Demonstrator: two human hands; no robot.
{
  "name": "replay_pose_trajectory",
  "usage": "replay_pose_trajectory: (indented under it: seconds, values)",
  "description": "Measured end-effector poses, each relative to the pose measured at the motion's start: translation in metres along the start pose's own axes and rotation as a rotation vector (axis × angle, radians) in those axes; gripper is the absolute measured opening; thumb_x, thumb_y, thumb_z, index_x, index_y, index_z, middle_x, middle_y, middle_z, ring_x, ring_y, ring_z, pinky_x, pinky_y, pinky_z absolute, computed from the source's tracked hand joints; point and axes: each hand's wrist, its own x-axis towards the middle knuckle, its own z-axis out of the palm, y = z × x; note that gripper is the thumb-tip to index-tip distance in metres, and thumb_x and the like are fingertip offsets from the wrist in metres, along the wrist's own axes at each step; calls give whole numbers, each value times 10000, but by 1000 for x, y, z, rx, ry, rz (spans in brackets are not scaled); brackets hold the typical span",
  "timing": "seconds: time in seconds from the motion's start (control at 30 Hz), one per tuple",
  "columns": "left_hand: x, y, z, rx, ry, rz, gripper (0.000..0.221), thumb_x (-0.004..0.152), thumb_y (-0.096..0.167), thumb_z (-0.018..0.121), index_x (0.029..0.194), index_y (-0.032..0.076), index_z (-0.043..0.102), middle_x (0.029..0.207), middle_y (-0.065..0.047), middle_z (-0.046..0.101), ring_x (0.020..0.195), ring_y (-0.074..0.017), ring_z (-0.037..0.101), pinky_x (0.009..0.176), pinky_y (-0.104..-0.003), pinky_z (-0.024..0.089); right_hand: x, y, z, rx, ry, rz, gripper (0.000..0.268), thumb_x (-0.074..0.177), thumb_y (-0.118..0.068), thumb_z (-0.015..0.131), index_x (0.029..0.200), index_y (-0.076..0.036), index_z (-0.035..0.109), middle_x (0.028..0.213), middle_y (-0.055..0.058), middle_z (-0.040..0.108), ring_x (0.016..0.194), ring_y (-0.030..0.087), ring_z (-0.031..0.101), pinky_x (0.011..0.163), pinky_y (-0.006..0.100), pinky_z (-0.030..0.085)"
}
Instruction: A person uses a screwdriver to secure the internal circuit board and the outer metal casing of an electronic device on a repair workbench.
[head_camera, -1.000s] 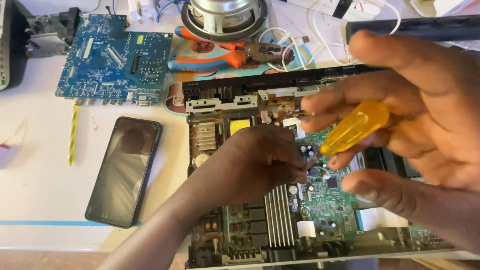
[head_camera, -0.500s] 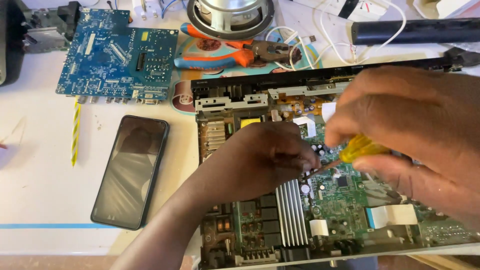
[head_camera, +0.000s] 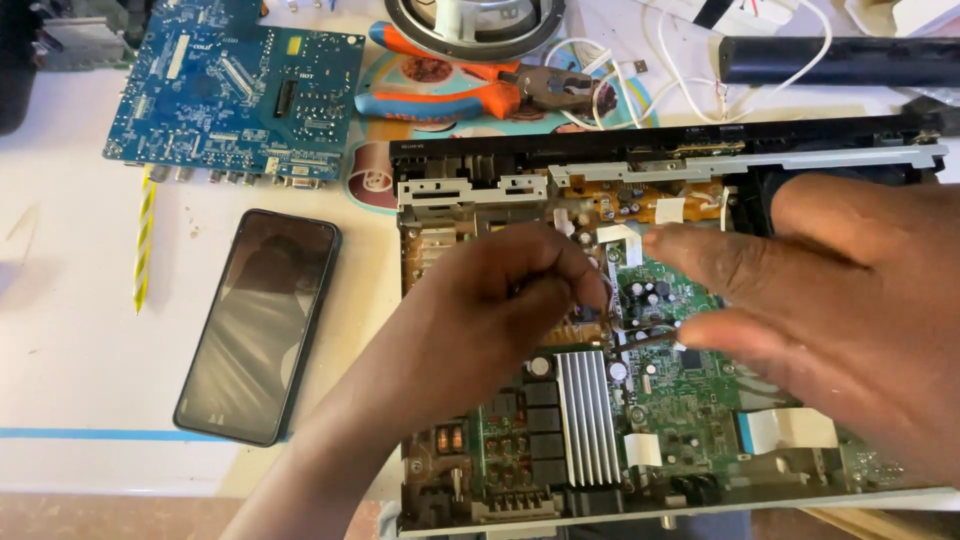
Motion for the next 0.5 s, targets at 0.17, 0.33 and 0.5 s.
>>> replay_pose_trajectory:
  seconds: [0.17, 0.33, 0.5]
  values:
    - [-40, -43, -5, -26, 109, 279, 294, 903, -9, 470, 948, 85, 745, 966, -51, 746, 947, -190, 729, 880, -316, 538, -16, 4, 24, 301, 60, 288, 546, 792, -542, 882, 921, -239, 446, 683, 5, 279, 516, 225, 345, 610, 530, 359]
    - [-74, -64, -1, -171, 387, 237, 272, 917, 15, 488, 797, 78, 724, 810, -54, 685, 739, -171, 635, 657, -310, 466, -31, 92, 118, -239, -193, 5, 1107, 705, -916, 599, 1731, -740, 220, 677, -125, 504, 504, 151, 554, 668, 380, 585]
    - [-75, -79, 10, -134, 540, 313, 311, 993, 112, 566, 732, 163, 726, 759, -21, 682, 684, -144, 699, 656, -284, 547, -108, 94, 162, 353, -582, 86, 785, 835, -599, 772, 1557, -529, 471, 750, -334, 848, 398, -86, 694, 394, 59, 624]
